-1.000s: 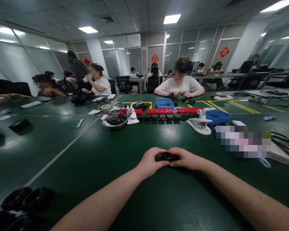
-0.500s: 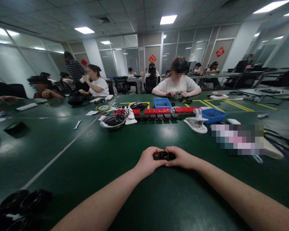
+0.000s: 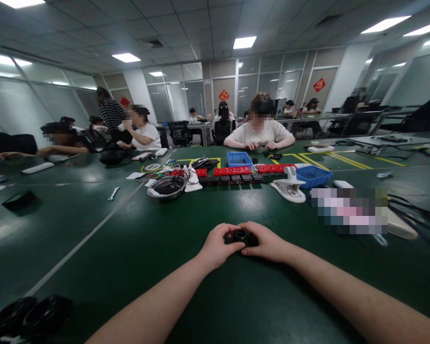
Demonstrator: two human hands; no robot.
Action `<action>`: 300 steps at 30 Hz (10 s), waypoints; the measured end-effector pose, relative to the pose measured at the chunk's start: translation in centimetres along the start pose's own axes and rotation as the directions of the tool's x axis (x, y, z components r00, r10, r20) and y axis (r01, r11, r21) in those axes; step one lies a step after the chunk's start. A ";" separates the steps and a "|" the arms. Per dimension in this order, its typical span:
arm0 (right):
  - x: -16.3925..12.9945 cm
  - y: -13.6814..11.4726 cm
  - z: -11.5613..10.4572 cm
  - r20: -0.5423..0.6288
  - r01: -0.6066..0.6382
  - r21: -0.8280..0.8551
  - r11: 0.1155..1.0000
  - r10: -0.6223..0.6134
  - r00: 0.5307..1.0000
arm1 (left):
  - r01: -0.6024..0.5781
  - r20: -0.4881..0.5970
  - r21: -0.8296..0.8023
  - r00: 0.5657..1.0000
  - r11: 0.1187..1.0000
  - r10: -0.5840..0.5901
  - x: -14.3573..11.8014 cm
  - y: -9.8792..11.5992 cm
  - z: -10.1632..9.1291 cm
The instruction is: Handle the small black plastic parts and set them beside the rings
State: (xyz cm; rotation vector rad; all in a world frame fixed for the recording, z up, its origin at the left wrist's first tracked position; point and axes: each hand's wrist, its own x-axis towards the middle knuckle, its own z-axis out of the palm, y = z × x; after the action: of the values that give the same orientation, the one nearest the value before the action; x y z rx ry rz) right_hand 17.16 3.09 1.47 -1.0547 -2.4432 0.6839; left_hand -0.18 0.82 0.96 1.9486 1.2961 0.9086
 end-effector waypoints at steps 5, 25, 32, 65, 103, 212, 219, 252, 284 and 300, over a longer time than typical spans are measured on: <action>0.3 0.8 -0.9 0.150 0.015 0.169 0.986 -0.041 0.988 | -0.008 0.034 0.000 0.999 1.000 0.008 0.0 0.2 -0.2; 0.7 1.4 -0.5 0.149 0.087 0.119 0.989 -0.105 0.983 | -0.023 0.021 0.012 1.000 1.000 0.022 0.0 0.1 0.0; 0.7 1.1 -0.4 0.146 0.057 0.134 0.989 -0.077 0.986 | -0.028 0.031 0.023 0.999 0.999 0.027 0.0 0.4 -0.1; 0.6 1.1 -0.4 0.156 0.048 0.111 0.993 -0.065 0.986 | -0.031 0.051 -0.042 0.998 0.999 0.033 0.0 -0.2 -0.3; 0.7 -0.6 1.9 -0.132 -0.293 -0.187 0.938 0.272 0.953 | 0.113 -0.128 -0.010 0.985 0.994 -0.114 0.0 0.3 1.0; 0.7 -0.3 2.4 -0.179 -0.260 -0.127 0.957 0.236 0.955 | 0.100 -0.128 -0.026 0.986 0.995 -0.102 -0.1 0.2 0.9; 0.3 -0.8 1.8 -0.145 -0.153 -0.115 0.982 0.135 0.980 | 0.039 -0.058 -0.036 0.997 0.999 -0.041 0.0 -0.2 0.4; 0.5 0.8 -0.4 0.154 -0.042 0.178 0.983 0.014 0.988 | -0.017 0.041 -0.046 0.999 0.999 0.019 0.1 -0.3 -0.1; 0.3 0.2 -0.6 0.158 -0.017 0.156 0.988 -0.008 0.987 | -0.080 0.061 -0.029 0.995 0.996 0.081 0.0 -0.3 -0.4; 0.4 0.8 -0.2 0.152 -0.034 0.153 0.988 0.011 0.988 | -0.053 0.066 -0.011 0.996 0.999 0.053 0.1 0.0 -0.4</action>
State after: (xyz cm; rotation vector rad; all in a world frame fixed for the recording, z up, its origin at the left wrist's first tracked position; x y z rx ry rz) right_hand 17.49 3.98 1.25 -1.0039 -2.4596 0.9772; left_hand -0.47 0.93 1.17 1.9974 1.2057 0.8666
